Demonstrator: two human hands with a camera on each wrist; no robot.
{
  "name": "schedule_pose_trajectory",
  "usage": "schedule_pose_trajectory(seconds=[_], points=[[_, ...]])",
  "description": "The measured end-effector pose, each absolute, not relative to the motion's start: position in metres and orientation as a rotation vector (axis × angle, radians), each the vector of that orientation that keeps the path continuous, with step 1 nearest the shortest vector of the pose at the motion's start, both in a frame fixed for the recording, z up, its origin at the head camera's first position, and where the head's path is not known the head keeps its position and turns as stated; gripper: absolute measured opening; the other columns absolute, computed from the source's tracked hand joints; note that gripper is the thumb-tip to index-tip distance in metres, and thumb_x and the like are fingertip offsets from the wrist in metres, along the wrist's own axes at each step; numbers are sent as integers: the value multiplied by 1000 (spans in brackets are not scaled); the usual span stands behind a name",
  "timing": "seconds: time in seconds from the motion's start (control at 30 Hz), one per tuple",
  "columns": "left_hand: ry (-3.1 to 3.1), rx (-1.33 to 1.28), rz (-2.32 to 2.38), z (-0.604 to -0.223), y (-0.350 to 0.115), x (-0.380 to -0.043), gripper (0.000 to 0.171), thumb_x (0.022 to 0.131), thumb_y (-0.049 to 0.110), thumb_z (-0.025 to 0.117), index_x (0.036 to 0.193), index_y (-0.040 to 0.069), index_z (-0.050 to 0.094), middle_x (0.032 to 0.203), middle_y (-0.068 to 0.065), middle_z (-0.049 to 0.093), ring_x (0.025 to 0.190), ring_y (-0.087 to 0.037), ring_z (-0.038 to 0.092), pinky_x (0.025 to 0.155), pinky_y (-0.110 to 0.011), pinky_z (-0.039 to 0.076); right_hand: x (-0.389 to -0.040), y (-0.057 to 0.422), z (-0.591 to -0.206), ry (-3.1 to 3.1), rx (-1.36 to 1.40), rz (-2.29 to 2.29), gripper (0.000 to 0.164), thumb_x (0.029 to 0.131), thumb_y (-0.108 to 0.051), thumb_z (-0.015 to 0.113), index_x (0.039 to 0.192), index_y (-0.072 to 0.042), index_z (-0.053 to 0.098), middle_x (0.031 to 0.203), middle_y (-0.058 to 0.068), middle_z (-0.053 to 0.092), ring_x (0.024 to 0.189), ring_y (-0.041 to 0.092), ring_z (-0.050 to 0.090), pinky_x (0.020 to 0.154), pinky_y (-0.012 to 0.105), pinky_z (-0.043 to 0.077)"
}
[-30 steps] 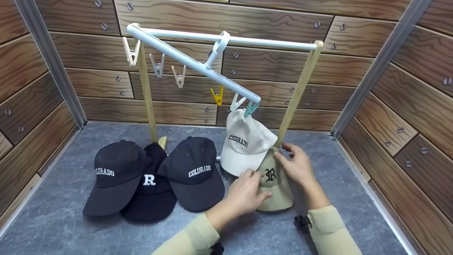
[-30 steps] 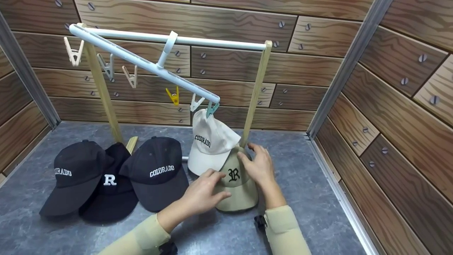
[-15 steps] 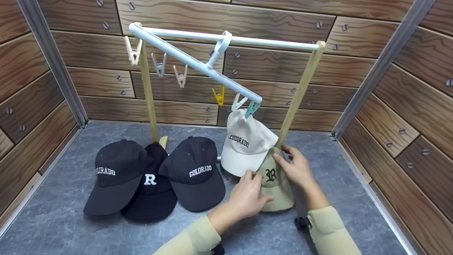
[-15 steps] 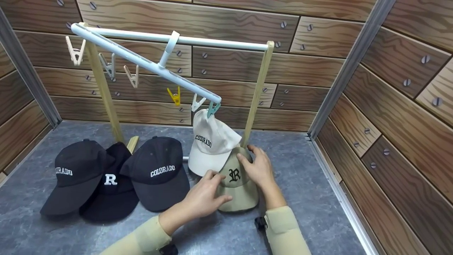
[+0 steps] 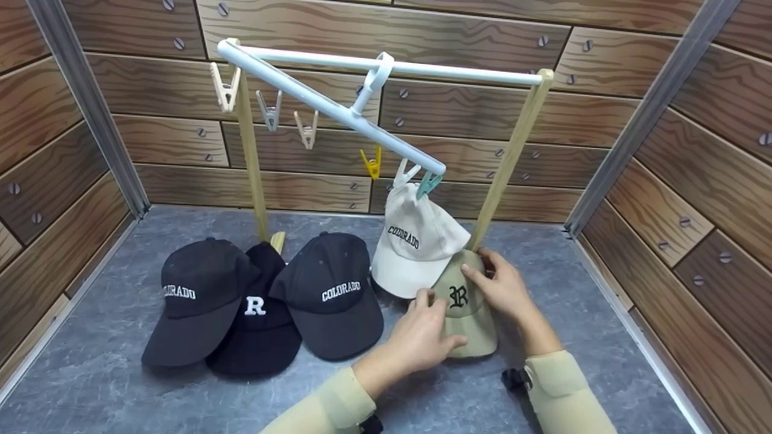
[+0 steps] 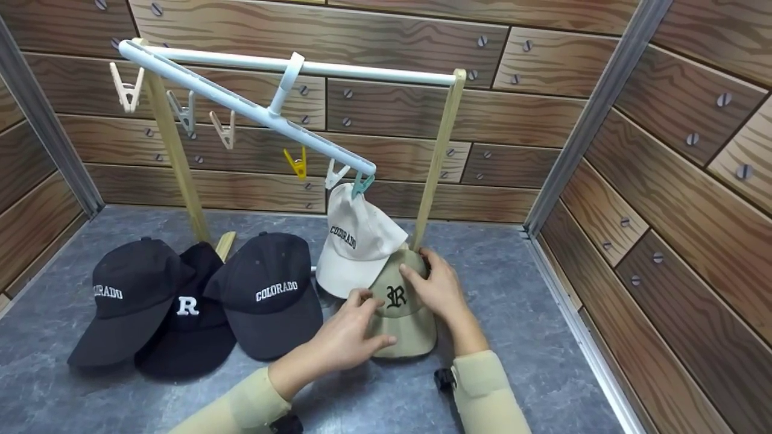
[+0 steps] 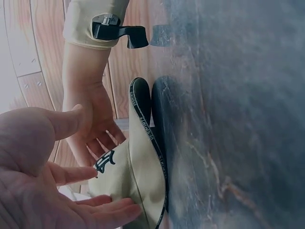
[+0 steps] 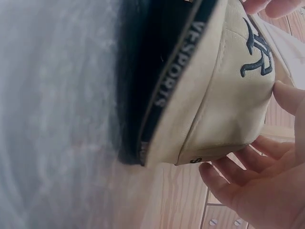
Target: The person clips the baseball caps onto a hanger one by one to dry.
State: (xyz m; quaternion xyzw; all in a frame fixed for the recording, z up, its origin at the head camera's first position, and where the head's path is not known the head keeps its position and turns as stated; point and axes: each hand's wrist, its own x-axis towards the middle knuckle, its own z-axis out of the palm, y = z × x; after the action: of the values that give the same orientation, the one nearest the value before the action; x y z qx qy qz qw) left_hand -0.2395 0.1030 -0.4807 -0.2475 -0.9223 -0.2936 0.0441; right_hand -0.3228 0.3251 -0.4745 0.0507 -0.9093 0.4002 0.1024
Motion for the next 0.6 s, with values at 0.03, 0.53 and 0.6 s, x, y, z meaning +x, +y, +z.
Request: schedule_pose_trajectory(seconds=[0.03,0.53,0.6], points=[[-2824,-758,-890,-481,103,-239,72,86,53,78,138,7,57,144,-17,44,121,-29,55,90,-39,55,-322,325,-474,-2690,152,1179,80,94,-56,68,148,-1,47,137,24,60,123,40,60,103,52,49],[-2842,-815,-812,-482,107,-235,71,86,56,77,135,8,60,145,-15,44,121,-28,56,91,-40,56,-319,337,-464,-2768,146,1076,65,92,-58,70,130,-6,64,101,11,68,88,24,61,77,38,50],[-2842,-830,-799,-482,107,-234,71,86,57,76,134,8,60,144,-14,44,121,-28,56,92,-40,55,-319,339,-464,-2789,154,1087,66,92,-59,69,131,-5,64,105,12,69,91,24,63,79,39,51]])
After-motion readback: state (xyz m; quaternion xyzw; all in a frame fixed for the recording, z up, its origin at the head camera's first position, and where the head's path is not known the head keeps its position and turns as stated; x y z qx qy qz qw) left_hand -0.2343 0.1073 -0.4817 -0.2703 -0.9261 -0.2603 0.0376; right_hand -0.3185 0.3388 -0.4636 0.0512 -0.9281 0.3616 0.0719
